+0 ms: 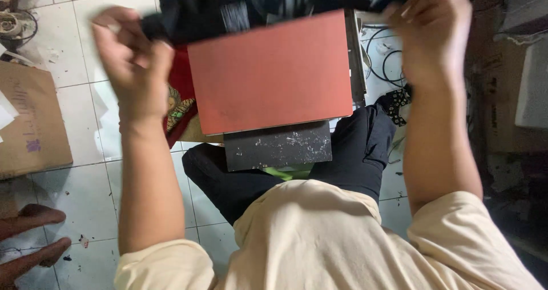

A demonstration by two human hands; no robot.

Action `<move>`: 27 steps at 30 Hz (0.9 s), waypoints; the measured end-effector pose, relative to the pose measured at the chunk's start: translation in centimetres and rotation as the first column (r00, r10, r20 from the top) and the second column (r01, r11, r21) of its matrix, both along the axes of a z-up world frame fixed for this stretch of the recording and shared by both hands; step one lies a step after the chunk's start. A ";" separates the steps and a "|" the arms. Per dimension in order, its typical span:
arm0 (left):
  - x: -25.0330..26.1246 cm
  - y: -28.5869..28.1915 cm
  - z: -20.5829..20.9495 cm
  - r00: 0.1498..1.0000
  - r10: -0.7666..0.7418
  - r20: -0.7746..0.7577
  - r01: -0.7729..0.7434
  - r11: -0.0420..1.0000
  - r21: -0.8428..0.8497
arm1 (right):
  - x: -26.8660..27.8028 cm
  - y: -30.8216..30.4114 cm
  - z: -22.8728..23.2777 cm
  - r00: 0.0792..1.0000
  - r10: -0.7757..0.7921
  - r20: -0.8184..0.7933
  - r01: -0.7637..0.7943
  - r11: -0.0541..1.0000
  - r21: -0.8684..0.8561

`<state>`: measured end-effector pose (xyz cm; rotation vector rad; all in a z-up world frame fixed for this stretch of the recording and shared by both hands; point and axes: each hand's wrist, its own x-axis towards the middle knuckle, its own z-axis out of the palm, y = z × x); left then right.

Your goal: Aligning, pressing, and folding t-shirts using a heat press machine

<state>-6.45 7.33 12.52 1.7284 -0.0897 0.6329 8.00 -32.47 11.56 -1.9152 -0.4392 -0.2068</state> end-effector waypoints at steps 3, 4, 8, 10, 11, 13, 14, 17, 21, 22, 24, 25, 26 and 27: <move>-2.2 -1.8 -6.7 0.966 0.064 -0.251 -0.035 0.992 0.121 | -0.9 -0.2 -11.2 0.956 0.226 -0.189 -0.185 0.960 0.210; -3.2 -1.7 -10.2 0.965 0.068 -0.254 -0.037 0.992 0.123 | -2.1 0.3 -13.2 0.954 0.229 -0.192 -0.188 0.959 0.212; -6.0 -2.3 -17.5 0.856 0.257 -0.449 -0.074 0.920 0.385 | -5.7 0.0 -17.2 0.942 0.020 -0.335 -0.074 0.986 -0.148; -6.6 -2.8 -17.5 0.807 0.299 -0.509 -0.071 0.905 0.420 | -6.7 -0.7 -17.0 0.974 0.064 -0.218 -0.125 0.952 -0.279; -6.4 -2.8 -17.4 0.823 0.313 -0.474 -0.076 0.888 0.454 | -6.7 -0.6 -16.6 0.981 0.111 -0.161 -0.159 0.933 -0.322; -6.2 -2.7 -18.0 0.839 0.325 -0.437 -0.082 0.868 0.490 | -6.6 -0.6 -16.4 0.982 0.160 -0.103 -0.187 0.913 -0.364; -6.2 -2.6 -18.6 0.861 0.331 -0.386 -0.087 0.844 0.530 | -6.5 -0.7 -16.6 0.982 0.168 -0.084 -0.188 0.904 -0.384; -6.6 -3.1 -19.0 0.860 0.343 -0.378 -0.087 0.828 0.554 | -6.7 -1.4 -18.5 0.984 0.166 -0.064 -0.177 0.882 -0.437; -7.0 -3.6 -17.2 0.799 0.327 -0.504 -0.081 0.890 0.449 | -7.0 -1.6 -19.4 0.988 0.124 -0.087 -0.148 0.908 -0.392; -6.8 -3.1 -17.5 0.801 0.328 -0.500 -0.082 0.888 0.452 | -6.7 -1.8 -19.2 0.989 0.123 -0.084 -0.147 0.909 -0.389; -7.0 -2.6 -18.3 0.771 0.314 -0.554 -0.071 0.907 0.414 | -6.7 -2.9 -18.9 0.990 0.072 -0.124 -0.118 0.897 -0.425; -7.1 -2.9 -18.2 0.771 0.313 -0.555 -0.071 0.908 0.413 | -7.0 -3.0 -19.0 0.990 0.071 -0.124 -0.118 0.897 -0.426; -7.2 -3.1 -18.1 0.770 0.330 -0.546 -0.053 0.886 0.460 | -7.3 -3.2 -19.0 0.989 0.106 -0.104 -0.141 0.883 -0.448; -7.1 -3.1 -17.9 0.772 0.349 -0.532 -0.040 0.861 0.508 | -7.2 -3.1 -18.9 0.987 0.142 -0.079 -0.162 0.869 -0.467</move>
